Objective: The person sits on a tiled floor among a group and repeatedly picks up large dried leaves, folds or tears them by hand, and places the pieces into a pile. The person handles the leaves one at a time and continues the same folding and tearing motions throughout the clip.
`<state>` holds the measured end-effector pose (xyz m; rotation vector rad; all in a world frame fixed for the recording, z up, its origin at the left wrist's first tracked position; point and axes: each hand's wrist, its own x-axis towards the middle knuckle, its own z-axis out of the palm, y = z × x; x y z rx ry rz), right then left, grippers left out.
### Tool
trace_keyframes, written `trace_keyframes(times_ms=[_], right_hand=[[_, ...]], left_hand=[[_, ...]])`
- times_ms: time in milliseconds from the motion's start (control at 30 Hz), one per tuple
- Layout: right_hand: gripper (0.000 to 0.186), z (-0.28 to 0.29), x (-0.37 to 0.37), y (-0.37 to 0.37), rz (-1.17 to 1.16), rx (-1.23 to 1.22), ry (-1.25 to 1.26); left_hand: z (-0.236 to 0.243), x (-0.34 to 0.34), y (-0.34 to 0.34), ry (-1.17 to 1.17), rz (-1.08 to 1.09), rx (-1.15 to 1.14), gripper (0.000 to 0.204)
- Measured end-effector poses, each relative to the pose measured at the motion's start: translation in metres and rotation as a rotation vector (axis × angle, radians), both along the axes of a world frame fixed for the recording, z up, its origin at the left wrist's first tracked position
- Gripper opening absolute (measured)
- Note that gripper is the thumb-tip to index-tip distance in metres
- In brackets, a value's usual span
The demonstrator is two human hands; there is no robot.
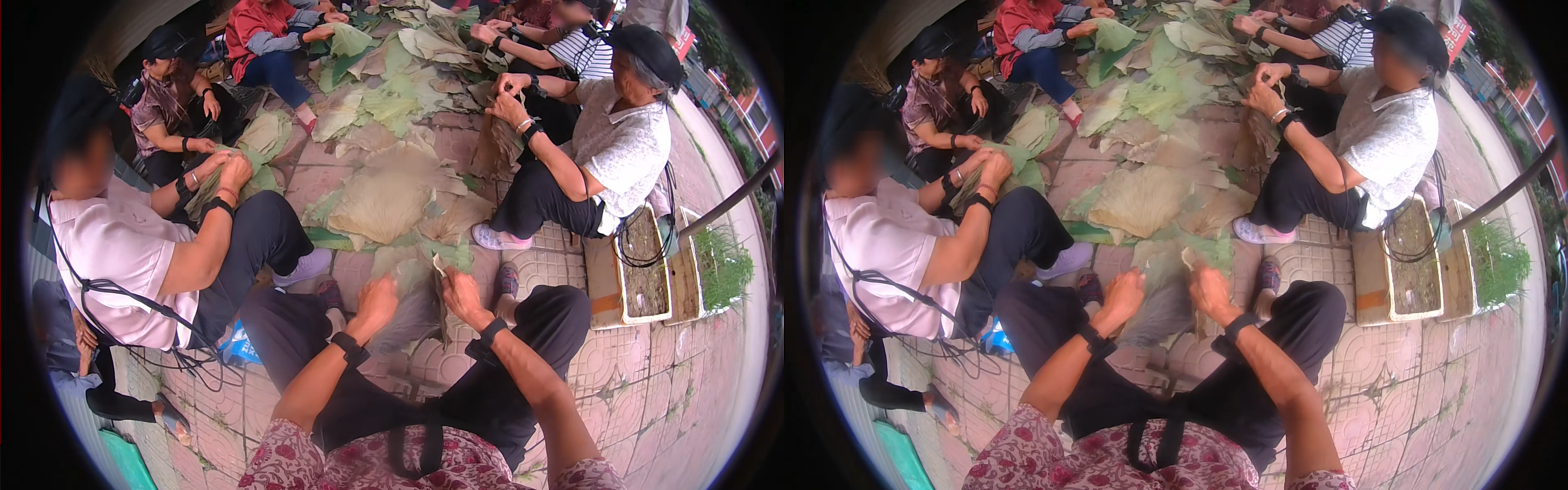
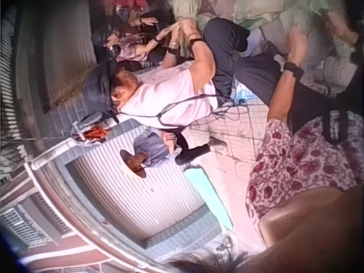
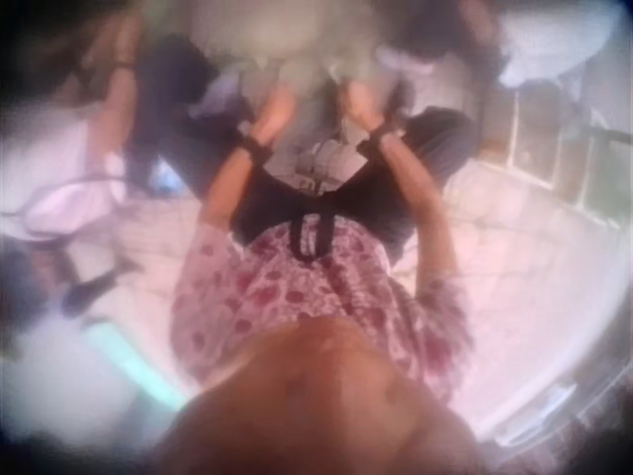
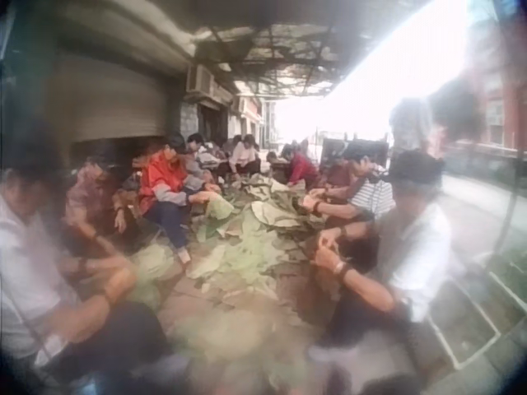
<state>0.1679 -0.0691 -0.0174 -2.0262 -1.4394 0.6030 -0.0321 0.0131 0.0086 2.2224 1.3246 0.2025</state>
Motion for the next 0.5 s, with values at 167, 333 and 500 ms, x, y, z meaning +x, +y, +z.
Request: trace_keyframes(times_ms=[167, 333, 500], right_hand=[[0.015, 0.001, -0.013, -0.008, 0.173, 0.058, 0.140], [0.018, 0.001, -0.027, -0.010, 0.190, -0.084, 0.329], [0.025, 0.017, -0.029, -0.007, 0.095, -0.276, 0.932]], left_hand=[[-0.006, 0.008, -0.012, -0.140, -0.047, -0.076, 0.031], [-0.007, 0.017, -0.017, -0.264, -0.069, -0.448, 0.037], [-0.024, 0.008, -0.013, -0.302, -0.126, -0.260, 0.045]])
